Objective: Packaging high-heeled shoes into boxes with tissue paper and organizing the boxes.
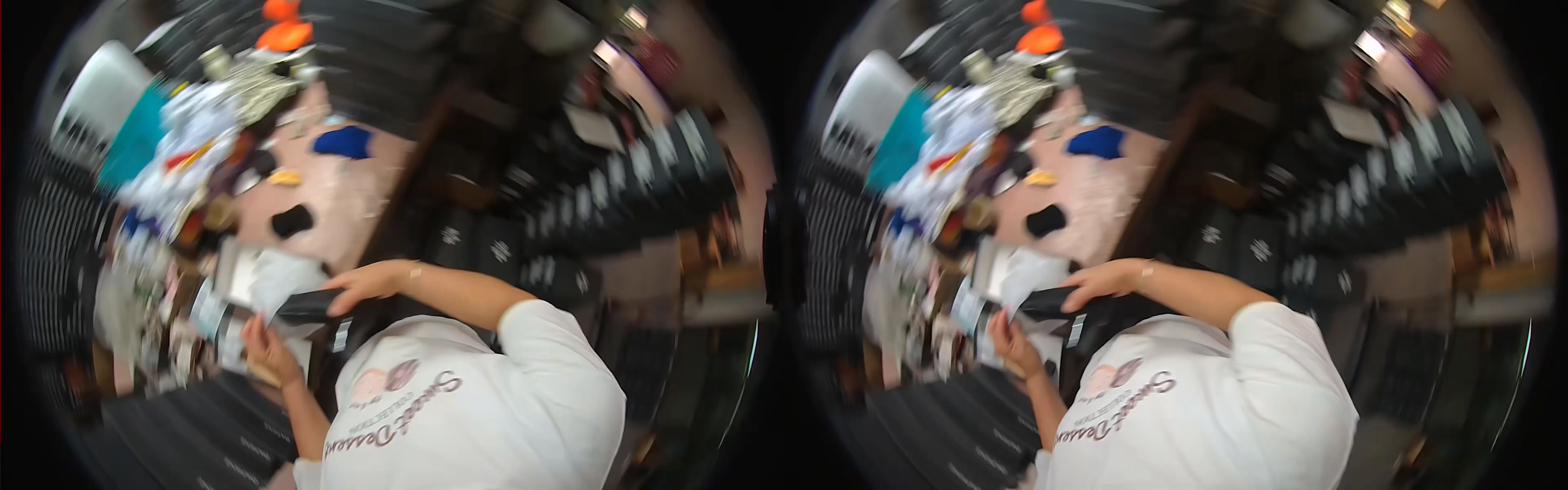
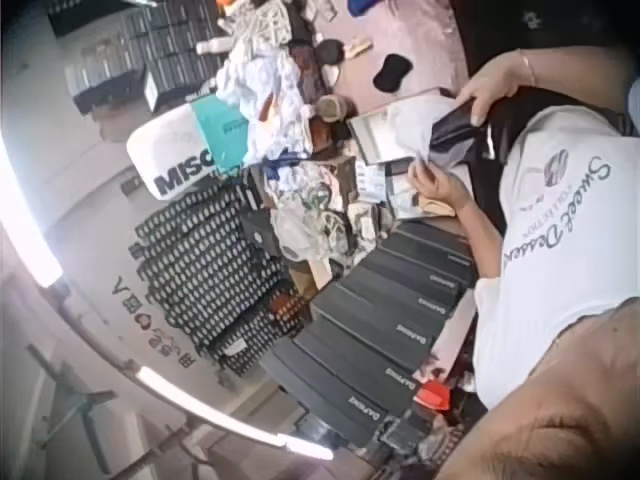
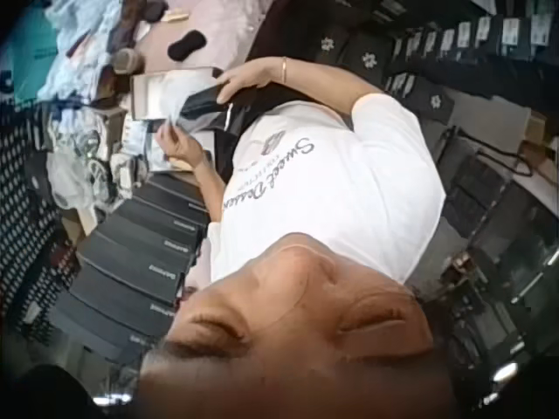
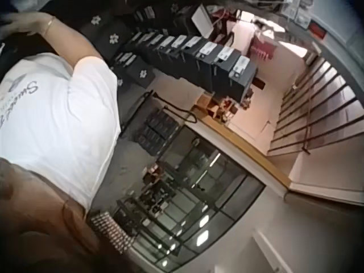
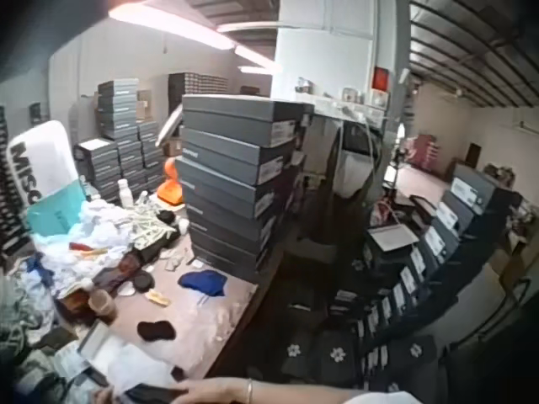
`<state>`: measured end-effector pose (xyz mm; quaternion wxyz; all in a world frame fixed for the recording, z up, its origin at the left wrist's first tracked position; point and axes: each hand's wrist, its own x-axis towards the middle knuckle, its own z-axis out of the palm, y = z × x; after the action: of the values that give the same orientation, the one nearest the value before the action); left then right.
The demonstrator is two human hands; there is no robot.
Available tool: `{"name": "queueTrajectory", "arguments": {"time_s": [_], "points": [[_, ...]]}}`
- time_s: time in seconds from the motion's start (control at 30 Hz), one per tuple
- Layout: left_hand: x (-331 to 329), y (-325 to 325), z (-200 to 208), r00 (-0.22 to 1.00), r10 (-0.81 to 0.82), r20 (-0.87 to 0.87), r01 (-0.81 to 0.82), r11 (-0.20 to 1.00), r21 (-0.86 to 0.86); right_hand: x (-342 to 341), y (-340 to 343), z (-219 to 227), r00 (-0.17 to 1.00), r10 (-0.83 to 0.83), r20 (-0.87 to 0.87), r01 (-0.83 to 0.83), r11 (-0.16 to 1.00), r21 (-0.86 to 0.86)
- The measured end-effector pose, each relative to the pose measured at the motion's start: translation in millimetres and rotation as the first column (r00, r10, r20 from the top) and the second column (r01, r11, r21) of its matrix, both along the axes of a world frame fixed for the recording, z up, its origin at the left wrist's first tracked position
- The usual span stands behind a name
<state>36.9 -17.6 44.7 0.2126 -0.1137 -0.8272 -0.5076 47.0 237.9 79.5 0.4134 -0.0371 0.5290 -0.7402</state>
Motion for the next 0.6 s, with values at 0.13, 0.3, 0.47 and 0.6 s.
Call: {"name": "queueTrajectory", "arguments": {"time_s": [0.13, 0.3, 0.47, 0.6], "points": [[12.5, -34.8, -8.1, 0.997, 0.071, 0.020, -0.061, 0.944, -0.323, 26.5, -11.1, -34.3, 0.951, -0.257, 0.172, 0.300, 0.901, -0.313], [5.7, -52.2, -51.2, 0.746, -0.088, 0.660, -0.228, 0.898, 0.377, 64.6, -8.0, -50.6, 0.954, -0.220, 0.203, 0.274, 0.913, -0.302], [-10.3, -5.4, -8.8, 0.723, -0.296, 0.624, -0.256, 0.724, 0.640, 75.6, -21.0, -79.2, 0.964, -0.201, 0.174, 0.250, 0.908, -0.335], [-19.1, 21.5, 7.2, 0.961, -0.055, 0.271, 0.043, 0.998, 0.049, 75.4, 4.5, -45.2, 0.982, -0.115, 0.148, 0.171, 0.876, -0.452]]}}
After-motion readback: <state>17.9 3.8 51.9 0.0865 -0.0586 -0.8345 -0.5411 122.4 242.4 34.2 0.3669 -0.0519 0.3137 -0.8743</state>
